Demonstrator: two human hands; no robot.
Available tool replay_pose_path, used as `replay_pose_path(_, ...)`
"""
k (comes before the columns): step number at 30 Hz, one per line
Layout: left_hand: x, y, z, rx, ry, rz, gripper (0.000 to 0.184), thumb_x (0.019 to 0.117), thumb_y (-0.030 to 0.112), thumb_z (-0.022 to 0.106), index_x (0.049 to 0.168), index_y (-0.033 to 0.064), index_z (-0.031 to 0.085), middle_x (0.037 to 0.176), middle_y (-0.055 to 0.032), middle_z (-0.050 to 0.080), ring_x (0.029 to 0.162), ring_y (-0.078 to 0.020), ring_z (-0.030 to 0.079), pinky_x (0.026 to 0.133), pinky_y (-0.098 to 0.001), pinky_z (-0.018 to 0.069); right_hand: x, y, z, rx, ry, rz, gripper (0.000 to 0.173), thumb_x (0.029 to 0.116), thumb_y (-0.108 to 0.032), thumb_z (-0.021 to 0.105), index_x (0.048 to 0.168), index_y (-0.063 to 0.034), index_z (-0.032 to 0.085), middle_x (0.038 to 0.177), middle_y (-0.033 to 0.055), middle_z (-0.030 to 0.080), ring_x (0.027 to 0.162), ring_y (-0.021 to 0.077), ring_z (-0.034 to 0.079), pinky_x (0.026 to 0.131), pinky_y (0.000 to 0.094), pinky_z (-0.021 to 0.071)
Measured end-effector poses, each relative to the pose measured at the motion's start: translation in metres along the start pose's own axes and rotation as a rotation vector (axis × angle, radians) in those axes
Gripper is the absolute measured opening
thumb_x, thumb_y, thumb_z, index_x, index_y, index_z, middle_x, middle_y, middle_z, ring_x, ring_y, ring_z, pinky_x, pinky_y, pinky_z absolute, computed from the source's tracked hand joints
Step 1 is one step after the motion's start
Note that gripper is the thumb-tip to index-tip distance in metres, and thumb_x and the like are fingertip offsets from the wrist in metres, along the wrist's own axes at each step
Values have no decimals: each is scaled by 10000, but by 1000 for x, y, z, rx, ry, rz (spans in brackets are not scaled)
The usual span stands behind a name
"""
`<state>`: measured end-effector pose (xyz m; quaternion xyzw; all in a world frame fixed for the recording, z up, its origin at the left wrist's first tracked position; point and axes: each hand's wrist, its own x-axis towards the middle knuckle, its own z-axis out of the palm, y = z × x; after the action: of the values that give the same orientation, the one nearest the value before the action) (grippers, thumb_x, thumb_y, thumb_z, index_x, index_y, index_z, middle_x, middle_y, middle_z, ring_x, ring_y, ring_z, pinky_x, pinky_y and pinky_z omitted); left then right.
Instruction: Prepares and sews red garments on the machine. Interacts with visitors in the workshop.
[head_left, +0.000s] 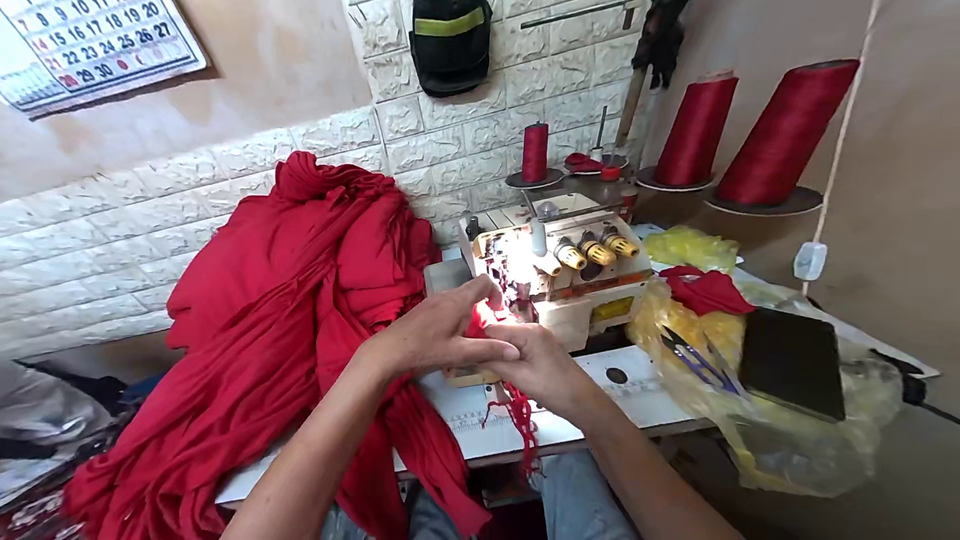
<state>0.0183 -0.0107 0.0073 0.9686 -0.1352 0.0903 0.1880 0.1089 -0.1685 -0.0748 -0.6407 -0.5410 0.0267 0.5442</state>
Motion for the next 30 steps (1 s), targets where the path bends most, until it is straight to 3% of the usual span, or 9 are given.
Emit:
replay_pose_path(3,11,4,3,130,-112,-73,708,929,633,582,1262,10,631,987,-143,698,939,-266,662,828,-491,501,-5,-6,-2,-86,72,32,130,910,-146,664,856,-30,684,771,56,619,759,134,596,717,350,490)
replay_pose_path(6,19,-4,3,283,-87,-55,691,948,700,484,850,52,703,815,-76,647,856,-226,644,764,-458,473,-8,-4,-4,-154,178,68,139,910,-177,680,945,-62,750,923,64,712,883,165,673,793,403,543)
replay_pose_path(8,20,-7,-4,303,-79,-22,638,959,640,532,768,57,706,786,-72,651,832,-223,648,740,-454,493,-7,5,-3,-219,255,42,145,898,-178,693,961,-85,786,1014,70,726,993,227,660,866,464,514)
replay_pose_path(11,18,-6,-16,219,-105,2,460,966,484,626,822,62,741,820,-50,661,804,-173,623,716,-395,501,-4,23,-3,-258,320,40,159,911,-206,690,954,-92,793,1056,91,714,1050,293,620,897,503,484)
replay_pose_path(15,12,-8,-21,339,20,24,236,979,250,661,859,54,714,756,-51,623,692,-177,602,648,-373,508,-3,33,1,-144,386,47,158,915,-248,702,955,-122,788,1048,33,723,1083,209,620,939,437,476)
replay_pose_path(19,7,-3,-21,351,106,3,211,986,212,644,860,57,712,766,-40,606,699,-153,594,652,-336,503,-1,33,6,-59,440,52,126,907,-207,713,947,-112,786,993,11,731,988,120,652,883,347,510)
replay_pose_path(23,10,48,-34,278,-61,-239,203,1020,120,611,1044,-55,712,987,-166,679,865,-243,619,833,-394,490,6,41,10,21,453,80,211,886,-201,707,1060,-82,719,898,-1,686,817,54,632,750,240,524)
replay_pose_path(26,3,-2,-17,278,112,80,211,970,269,666,903,85,747,834,-12,664,787,-115,622,741,-318,505,9,42,7,65,395,42,208,885,-201,735,1061,-95,765,909,-1,671,753,30,590,707,222,509)
replay_pose_path(30,7,2,-10,170,19,163,248,977,284,643,887,74,740,814,-25,652,830,-148,616,778,-381,446,3,25,-12,335,87,-27,112,923,-142,725,968,-41,747,787,-69,664,593,-67,533,551,112,469)
